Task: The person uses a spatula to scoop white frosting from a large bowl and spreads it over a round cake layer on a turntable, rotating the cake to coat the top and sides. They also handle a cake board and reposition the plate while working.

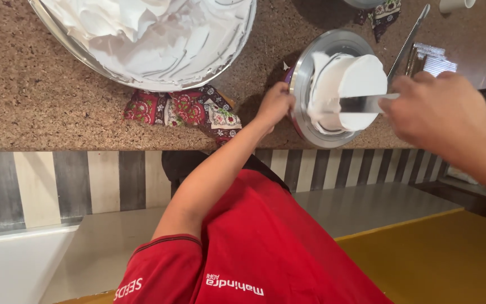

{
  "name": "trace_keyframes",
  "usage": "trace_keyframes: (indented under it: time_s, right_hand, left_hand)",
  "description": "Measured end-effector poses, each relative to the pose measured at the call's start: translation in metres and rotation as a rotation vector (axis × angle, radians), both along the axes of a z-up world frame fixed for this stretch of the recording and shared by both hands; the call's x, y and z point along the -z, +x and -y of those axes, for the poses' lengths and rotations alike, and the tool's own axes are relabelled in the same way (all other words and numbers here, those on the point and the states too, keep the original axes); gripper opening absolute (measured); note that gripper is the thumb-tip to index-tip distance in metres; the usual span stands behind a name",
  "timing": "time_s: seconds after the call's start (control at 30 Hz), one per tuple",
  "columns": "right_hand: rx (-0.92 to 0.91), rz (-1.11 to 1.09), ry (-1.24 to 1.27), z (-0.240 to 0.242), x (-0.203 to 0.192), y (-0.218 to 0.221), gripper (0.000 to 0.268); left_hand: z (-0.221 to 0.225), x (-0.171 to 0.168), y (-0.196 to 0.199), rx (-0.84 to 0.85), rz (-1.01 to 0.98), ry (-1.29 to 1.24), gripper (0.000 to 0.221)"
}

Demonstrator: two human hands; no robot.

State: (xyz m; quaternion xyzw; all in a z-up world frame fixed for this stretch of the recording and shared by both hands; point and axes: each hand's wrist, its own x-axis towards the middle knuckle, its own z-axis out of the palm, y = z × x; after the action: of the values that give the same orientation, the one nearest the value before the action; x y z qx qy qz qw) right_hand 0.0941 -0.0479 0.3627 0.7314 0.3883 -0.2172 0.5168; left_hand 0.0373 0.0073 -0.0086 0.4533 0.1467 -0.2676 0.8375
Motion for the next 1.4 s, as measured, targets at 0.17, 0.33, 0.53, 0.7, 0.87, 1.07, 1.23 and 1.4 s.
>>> trace_keyframes:
  time_s: [0.17,0.33,0.53,0.7,0.87,1.07,1.23,1.4]
  right_hand:
    - [-0.411,0.131,0.101,0.03,0.01,0.011,0.019]
    - [-0.042,0.048,0.1,-0.005,-0.001,0.008,0.022]
    - [-0.09,0.011,0.137,-0.004,-0.002,-0.002,0.022]
    - [-0.051,0.033,0.126,-0.011,-0.004,-0.01,0.028]
    - [-0.044,0.016,0.114,-0.015,-0.004,-0.012,0.024]
    - [-0.064,0.019,0.12,-0.011,-0.002,-0.014,0.022]
    - [-0.045,0.025,0.146,-0.013,-0.004,-0.016,0.022]
    - [-0.076,0.019,0.125,-0.008,-0.002,-0.016,0.021]
  left_hand:
    - [0.01,0.001,-0.014,-0.032,0.07,0.101,0.043]
    - [-0.012,0.001,0.005,-0.207,-0.032,-0.027,0.045]
    - [-0.006,0.005,-0.011,0.078,0.089,0.012,0.052]
    - [0.0,0.035,-0.011,-0.277,-0.067,-0.123,0.065]
    - [0.0,0.022,-0.022,0.199,0.112,-0.111,0.048]
    - [0.009,0.04,-0.02,-0.179,0.034,-0.214,0.044]
    - [0.002,0.033,-0.019,-0.041,0.024,-0.199,0.037]
    - [0.0,0.025,-0.029,-0.168,-0.025,-0.29,0.046]
